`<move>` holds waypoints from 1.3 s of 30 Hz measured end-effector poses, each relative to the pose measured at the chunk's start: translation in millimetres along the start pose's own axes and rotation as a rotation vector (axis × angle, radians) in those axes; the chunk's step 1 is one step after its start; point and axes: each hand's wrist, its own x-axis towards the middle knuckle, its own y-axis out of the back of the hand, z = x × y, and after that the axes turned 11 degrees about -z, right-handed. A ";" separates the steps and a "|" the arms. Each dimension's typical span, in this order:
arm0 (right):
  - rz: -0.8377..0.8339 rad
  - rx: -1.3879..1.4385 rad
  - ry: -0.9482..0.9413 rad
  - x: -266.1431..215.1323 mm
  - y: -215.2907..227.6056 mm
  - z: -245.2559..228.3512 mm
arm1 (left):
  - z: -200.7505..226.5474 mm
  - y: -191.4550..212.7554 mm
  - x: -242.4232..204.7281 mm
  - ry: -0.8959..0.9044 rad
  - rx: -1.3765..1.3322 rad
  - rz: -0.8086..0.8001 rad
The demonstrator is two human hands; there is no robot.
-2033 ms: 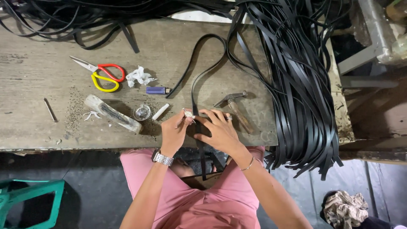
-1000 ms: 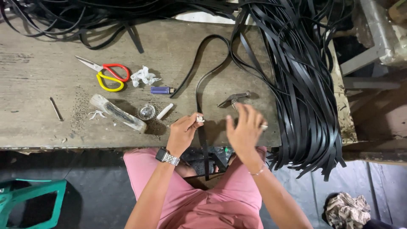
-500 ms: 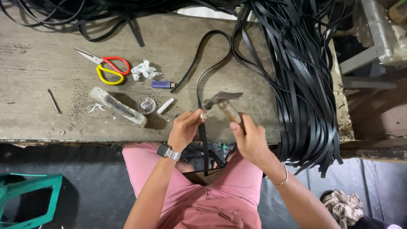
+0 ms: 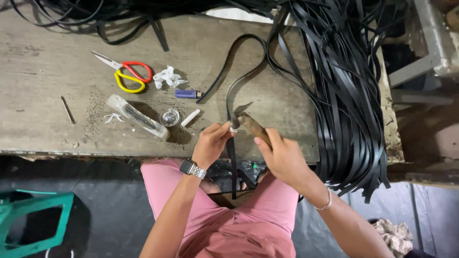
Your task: Hammering small metal studs into a black leather strap on a workbench.
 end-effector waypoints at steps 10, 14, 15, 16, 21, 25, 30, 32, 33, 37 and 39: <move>0.276 -0.251 -0.230 9.4 -72.6 78.8 | 3.9 2.9 2.7 -0.027 0.102 0.017; 0.288 -0.302 -0.202 14.2 -83.3 59.2 | 3.6 1.2 2.7 -0.012 0.102 0.029; 0.287 -0.301 -0.200 17.0 -94.7 53.9 | 3.5 0.7 3.3 -0.010 0.103 0.030; 0.222 -0.176 -0.105 18.2 -106.3 48.0 | 3.8 0.3 3.5 0.002 0.089 0.040; 0.065 -0.094 0.055 22.5 -106.2 1.0 | 5.7 6.4 2.8 0.026 0.108 0.036; -0.044 -0.068 0.039 17.9 -102.3 -0.9 | 17.1 21.3 -1.2 0.426 -0.309 0.384; 0.027 -0.004 0.066 16.0 -103.4 5.5 | 56.7 25.2 -13.4 0.473 -0.521 0.489; 0.045 0.114 0.099 15.8 -99.7 4.9 | 53.3 17.8 -33.7 0.524 -0.621 0.365; 0.045 0.112 0.099 14.7 -101.8 7.8 | 55.1 12.5 -43.2 0.524 -0.624 0.365; -0.020 0.441 0.056 12.9 -96.8 6.1 | 81.3 5.8 -55.5 0.531 -0.369 0.063; -0.127 0.597 -0.020 10.5 -89.6 -1.4 | 94.2 4.9 -55.2 0.541 -0.173 -0.093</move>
